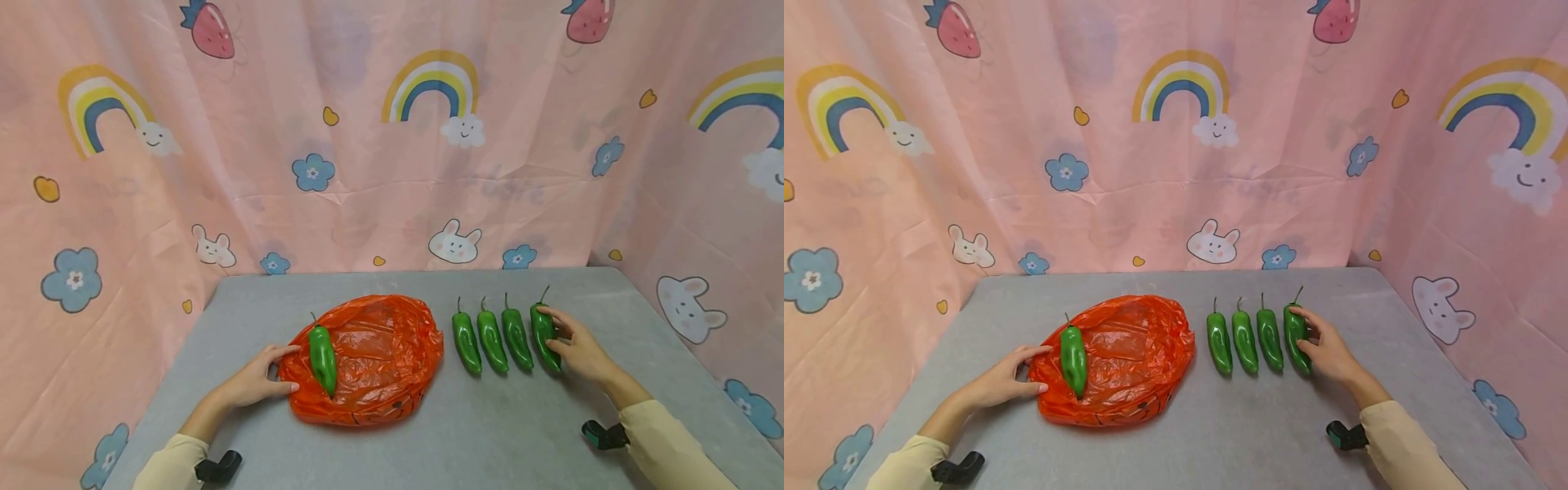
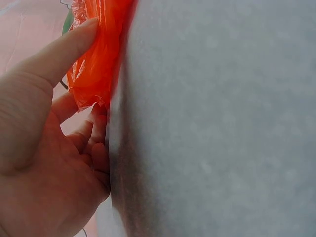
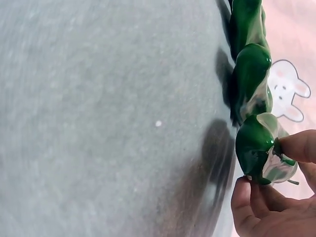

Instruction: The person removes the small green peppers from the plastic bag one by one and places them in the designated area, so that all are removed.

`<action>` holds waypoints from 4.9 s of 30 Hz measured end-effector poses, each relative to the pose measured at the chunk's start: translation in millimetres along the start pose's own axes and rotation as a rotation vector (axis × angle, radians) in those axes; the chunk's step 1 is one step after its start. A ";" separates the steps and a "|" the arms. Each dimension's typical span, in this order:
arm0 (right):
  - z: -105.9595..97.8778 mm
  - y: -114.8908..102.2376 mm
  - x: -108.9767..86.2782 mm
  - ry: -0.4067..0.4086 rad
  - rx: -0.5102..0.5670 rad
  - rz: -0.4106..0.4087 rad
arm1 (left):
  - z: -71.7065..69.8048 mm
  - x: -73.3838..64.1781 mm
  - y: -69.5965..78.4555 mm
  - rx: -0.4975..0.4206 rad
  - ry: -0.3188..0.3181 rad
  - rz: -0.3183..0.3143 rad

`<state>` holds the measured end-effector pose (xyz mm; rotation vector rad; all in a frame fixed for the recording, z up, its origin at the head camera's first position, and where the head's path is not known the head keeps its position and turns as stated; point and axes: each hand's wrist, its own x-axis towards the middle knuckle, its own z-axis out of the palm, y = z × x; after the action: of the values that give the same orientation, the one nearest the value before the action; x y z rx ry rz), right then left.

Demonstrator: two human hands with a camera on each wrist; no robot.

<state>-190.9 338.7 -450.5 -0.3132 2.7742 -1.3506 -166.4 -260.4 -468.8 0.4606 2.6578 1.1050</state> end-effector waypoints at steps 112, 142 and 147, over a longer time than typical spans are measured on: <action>98.8 -123.9 17.1 -0.096 0.077 -0.260 | -0.9 -0.5 1.8 0.001 0.001 0.009; 191.2 -189.3 15.4 -0.396 0.234 -0.313 | -0.9 0.0 3.7 -0.006 0.030 0.039; 207.6 -198.7 18.3 -0.464 0.250 -0.279 | -0.7 -1.7 4.0 -0.001 0.033 0.040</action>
<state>-150.7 55.0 -422.7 -0.8960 2.2170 -1.4324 -164.2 -258.8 -465.4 0.5017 2.6870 1.1353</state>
